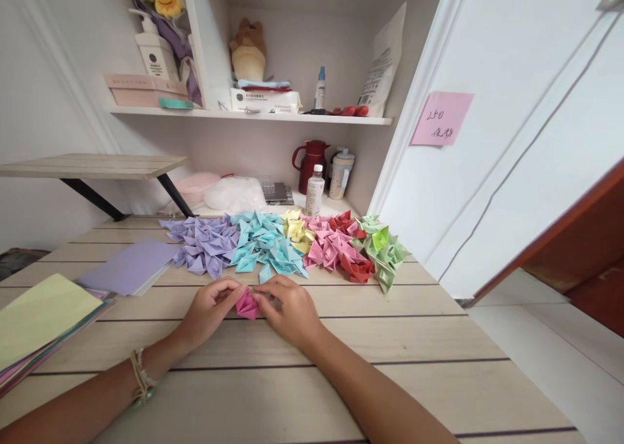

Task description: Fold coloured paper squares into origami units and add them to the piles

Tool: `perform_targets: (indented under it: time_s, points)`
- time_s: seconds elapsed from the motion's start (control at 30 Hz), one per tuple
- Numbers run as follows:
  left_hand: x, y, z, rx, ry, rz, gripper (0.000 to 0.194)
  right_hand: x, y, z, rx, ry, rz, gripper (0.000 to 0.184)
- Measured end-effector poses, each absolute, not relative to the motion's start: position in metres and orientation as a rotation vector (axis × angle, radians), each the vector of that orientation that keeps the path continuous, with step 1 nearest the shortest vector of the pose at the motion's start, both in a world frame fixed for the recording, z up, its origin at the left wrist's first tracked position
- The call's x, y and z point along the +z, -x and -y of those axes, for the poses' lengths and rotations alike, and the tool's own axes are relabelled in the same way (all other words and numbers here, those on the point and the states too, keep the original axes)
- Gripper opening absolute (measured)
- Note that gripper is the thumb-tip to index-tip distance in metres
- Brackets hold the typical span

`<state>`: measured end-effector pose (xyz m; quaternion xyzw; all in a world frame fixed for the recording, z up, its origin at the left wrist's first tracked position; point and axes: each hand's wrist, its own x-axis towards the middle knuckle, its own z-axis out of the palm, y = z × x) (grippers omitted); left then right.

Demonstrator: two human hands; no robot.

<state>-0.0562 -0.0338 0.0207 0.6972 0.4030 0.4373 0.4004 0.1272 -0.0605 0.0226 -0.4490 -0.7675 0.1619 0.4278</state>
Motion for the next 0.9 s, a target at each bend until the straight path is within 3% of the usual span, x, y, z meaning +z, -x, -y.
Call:
perform_targets:
  time_s: [0.17,0.73,0.9]
  points:
    - [0.024,0.055,0.036,1.064,-1.773,-1.011,0.027,0.02,-0.131,0.058,0.308,1.212,1.9,0.025]
    - [0.029,0.054,0.045,0.922,-2.146,-0.928,0.025,0.017,-0.128,0.055,0.45,1.233,2.0,0.021]
    - [0.029,0.053,0.044,0.943,-2.116,-0.906,0.024,0.014,-0.128,0.055,0.378,1.246,2.035,0.028]
